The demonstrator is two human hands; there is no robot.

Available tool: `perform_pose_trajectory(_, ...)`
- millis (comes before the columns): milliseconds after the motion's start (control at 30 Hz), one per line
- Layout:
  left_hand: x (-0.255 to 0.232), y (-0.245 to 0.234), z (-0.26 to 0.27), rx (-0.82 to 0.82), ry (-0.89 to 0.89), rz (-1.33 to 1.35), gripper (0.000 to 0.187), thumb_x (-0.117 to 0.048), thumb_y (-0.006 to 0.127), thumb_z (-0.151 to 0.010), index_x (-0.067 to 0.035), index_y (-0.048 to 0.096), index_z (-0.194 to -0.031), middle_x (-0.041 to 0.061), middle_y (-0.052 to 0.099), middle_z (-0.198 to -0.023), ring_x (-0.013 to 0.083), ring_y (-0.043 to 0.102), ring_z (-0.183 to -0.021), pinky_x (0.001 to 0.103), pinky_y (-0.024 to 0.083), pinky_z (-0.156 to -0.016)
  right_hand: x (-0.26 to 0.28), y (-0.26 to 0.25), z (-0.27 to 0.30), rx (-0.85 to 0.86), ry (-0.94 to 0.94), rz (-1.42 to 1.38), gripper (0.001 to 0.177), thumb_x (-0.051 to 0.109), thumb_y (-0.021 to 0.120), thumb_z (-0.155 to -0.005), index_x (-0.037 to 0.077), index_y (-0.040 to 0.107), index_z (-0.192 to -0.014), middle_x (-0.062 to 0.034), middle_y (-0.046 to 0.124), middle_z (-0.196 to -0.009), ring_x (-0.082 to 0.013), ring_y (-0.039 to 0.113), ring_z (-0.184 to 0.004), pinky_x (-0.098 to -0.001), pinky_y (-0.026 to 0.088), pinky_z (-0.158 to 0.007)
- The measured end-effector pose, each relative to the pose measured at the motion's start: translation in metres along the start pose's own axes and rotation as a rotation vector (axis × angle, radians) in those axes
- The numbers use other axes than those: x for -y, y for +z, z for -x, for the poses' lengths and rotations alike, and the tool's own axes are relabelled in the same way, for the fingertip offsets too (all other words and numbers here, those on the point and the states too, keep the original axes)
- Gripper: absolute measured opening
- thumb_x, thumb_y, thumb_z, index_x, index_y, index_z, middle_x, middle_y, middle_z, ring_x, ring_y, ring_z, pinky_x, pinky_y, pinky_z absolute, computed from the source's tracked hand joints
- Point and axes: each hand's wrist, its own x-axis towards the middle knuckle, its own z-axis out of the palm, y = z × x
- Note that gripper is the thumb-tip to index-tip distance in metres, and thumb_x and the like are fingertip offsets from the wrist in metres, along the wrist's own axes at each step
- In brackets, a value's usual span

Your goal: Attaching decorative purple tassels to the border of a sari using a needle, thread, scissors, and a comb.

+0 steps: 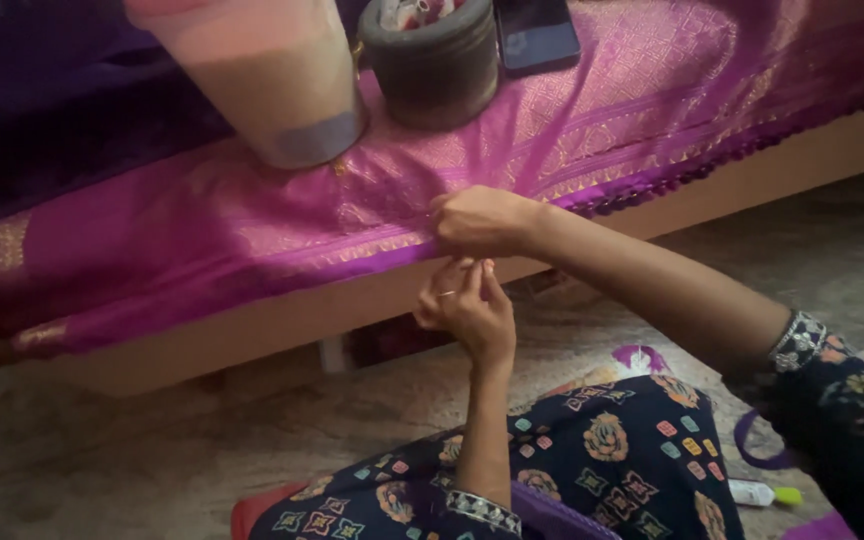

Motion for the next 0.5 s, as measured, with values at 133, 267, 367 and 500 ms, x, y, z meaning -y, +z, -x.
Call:
perform_pose_trajectory(133,0.0,-0.006,-0.006,-0.036,0.126,-0.127,0.022,-0.029,0.065,-0.098,-0.012,0.08,-0.097,0.0,0.075,-0.112,0.0275,0.047,-0.122,0.052,0.023,-0.108,0.017,-0.019,0.021,-0.11,0.05,-0.069,0.004,0.009,0.073,-0.078,0.006,0.074,-0.077,-0.0073,0.07,-0.083,-0.0233,0.068,-0.087,-0.037,0.059,-0.079)
perform_pose_trajectory(267,-0.001,-0.003,-0.005,0.062,-0.02,-0.041,0.02,-0.026,0.069,-0.096,-0.011,0.082,-0.101,0.0,0.076,-0.107,0.0249,0.051,-0.113,0.047,0.029,-0.104,0.046,-0.017,0.059,-0.43,0.3,-0.351,0.012,0.002,0.072,-0.076,0.004,0.076,-0.086,-0.0106,0.072,-0.087,-0.0259,0.07,-0.083,-0.0379,0.058,-0.073)
perform_pose_trajectory(367,0.005,0.008,-0.001,0.118,-0.202,0.082,0.017,-0.022,0.073,-0.091,-0.009,0.083,-0.098,0.001,0.077,-0.104,0.023,0.056,-0.105,0.041,0.039,-0.097,0.055,-0.006,0.073,-0.488,0.484,-0.447,0.012,0.002,0.075,-0.078,0.004,0.077,-0.09,-0.0112,0.073,-0.087,-0.026,0.072,-0.079,-0.0376,0.058,-0.071)
perform_pose_trajectory(500,0.001,0.01,-0.006,0.175,-0.514,0.398,0.017,-0.016,0.074,-0.088,-0.004,0.081,-0.097,0.001,0.077,-0.1,0.0166,0.063,-0.083,0.031,0.052,-0.078,0.064,-0.009,0.072,-0.51,0.589,-0.436,0.013,0.003,0.077,-0.079,0.004,0.078,-0.092,-0.0124,0.075,-0.086,-0.0256,0.073,-0.074,-0.0367,0.059,-0.068)
